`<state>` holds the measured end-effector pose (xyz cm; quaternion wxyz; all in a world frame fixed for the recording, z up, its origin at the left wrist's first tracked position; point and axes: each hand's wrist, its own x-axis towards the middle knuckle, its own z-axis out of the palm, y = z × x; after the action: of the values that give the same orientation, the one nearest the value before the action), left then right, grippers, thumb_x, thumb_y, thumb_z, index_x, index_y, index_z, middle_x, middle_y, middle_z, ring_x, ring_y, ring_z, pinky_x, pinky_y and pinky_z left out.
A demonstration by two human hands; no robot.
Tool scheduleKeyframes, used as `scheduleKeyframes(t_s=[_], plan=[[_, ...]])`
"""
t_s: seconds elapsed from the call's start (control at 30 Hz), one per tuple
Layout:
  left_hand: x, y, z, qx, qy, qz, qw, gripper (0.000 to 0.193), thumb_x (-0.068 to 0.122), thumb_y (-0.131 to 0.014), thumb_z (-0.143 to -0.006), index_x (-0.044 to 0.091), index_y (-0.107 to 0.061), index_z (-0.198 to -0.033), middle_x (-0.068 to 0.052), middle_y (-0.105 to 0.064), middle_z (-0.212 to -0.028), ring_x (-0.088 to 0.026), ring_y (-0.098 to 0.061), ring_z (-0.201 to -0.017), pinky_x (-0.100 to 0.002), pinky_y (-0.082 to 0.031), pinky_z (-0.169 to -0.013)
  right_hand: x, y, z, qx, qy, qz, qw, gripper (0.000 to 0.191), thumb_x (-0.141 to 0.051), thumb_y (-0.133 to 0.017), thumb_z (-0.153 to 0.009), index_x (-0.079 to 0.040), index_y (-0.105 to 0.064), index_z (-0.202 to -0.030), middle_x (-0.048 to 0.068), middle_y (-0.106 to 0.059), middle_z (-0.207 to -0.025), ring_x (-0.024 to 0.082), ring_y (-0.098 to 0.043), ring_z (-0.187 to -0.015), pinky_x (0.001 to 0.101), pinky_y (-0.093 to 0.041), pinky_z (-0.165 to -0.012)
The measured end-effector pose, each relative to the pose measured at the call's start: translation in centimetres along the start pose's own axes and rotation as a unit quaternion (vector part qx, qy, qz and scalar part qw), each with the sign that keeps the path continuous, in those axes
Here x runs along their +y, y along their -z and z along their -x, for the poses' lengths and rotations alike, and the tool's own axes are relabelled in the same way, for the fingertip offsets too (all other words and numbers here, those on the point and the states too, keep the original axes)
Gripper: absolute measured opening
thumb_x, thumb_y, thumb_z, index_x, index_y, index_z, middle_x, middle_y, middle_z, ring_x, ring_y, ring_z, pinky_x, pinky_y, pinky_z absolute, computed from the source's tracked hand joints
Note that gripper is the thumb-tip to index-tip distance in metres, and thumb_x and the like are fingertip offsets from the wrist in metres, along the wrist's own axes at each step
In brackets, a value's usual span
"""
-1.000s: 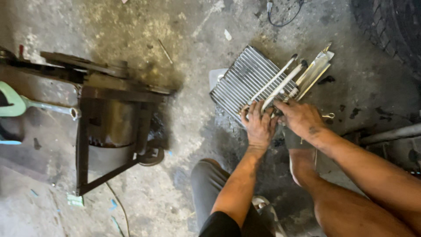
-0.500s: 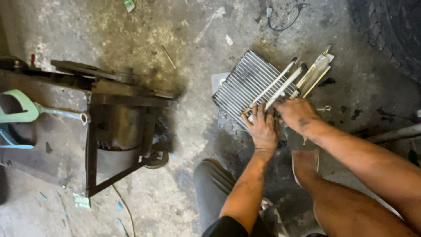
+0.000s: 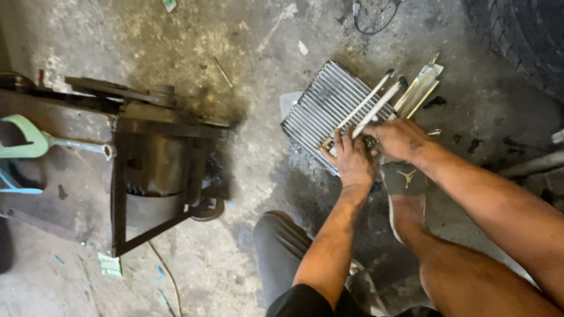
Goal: The person sits on the floor and uses a white tool to manipulate the fins of a car radiator. They repeatedly press and adjust the fins along the radiator core. The person then stands and walks to a tool cart, picking up a small tool.
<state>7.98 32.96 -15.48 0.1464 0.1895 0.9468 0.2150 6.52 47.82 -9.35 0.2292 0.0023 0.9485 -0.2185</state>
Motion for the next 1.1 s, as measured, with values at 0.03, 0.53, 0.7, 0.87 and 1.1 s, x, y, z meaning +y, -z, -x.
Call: scheduleKeyframes(t_s=[0.03,0.53,0.7,0.87,1.1], plan=[[0.1,0.3,-0.1,-0.012,0.004,-0.004,1.0,0.052,0.029,-0.078,-0.079,0.009,-0.065,-0.126,-0.008,-0.041,-0.156,-0.036,-0.026,-0.153,-0.08,-0.004,-0.116,-0.1,0.4,-0.3,-0.018,0.0,0.008,1.0,0.065,-0.026,-0.082,-0.078,-0.025,-0.06,-0.139,0.014,-0.074,-0.104,0.034,-0.073,-0.091,0.0438,-0.059,-0.085],[-0.8,2.4,-1.1,-0.054,-0.047,-0.012,0.997,0.052,0.036,-0.079,-0.081,0.014,-0.067,-0.127,-0.008,-0.039,-0.157,-0.038,-0.02,-0.153,-0.076,-0.006,-0.117,-0.6,0.7,-0.3,-0.085,-0.049,0.035,0.995,0.061,-0.034,-0.08,-0.083,-0.031,-0.059,-0.14,0.008,-0.073,-0.115,0.026,-0.073,-0.099,0.04,-0.059,-0.089],[-3.2,-0.6,0.4,0.068,-0.118,0.011,0.991,0.048,0.029,-0.076,-0.084,0.014,-0.068,-0.128,-0.011,-0.044,-0.159,-0.035,-0.029,-0.156,-0.074,-0.011,-0.124,0.6,-2.3,2.2,0.074,-0.031,-0.085,0.993,0.074,-0.034,-0.081,-0.079,-0.031,-0.053,-0.147,0.016,-0.074,-0.091,0.037,-0.072,-0.08,0.0469,-0.058,-0.073],[-3.6,-1.2,0.9,0.071,-0.12,0.032,0.99,0.041,0.032,-0.075,-0.086,0.014,-0.066,-0.122,-0.012,-0.043,-0.162,-0.035,-0.03,-0.156,-0.073,-0.012,-0.126,1.2,-2.6,2.7,0.117,-0.001,-0.109,0.987,0.064,-0.021,-0.077,-0.078,-0.03,-0.063,-0.14,0.015,-0.073,-0.086,0.037,-0.073,-0.076,0.0465,-0.059,-0.071],[-1.7,1.0,0.3,-0.009,-0.079,-0.013,0.997,0.047,0.032,-0.078,-0.082,0.012,-0.068,-0.124,-0.005,-0.041,-0.158,-0.035,-0.025,-0.153,-0.077,-0.006,-0.118,0.1,-0.1,0.5,0.026,0.009,0.022,0.999,0.053,-0.028,-0.086,-0.075,-0.02,-0.07,-0.124,0.012,-0.075,-0.1,0.033,-0.073,-0.095,0.0454,-0.058,-0.084]])
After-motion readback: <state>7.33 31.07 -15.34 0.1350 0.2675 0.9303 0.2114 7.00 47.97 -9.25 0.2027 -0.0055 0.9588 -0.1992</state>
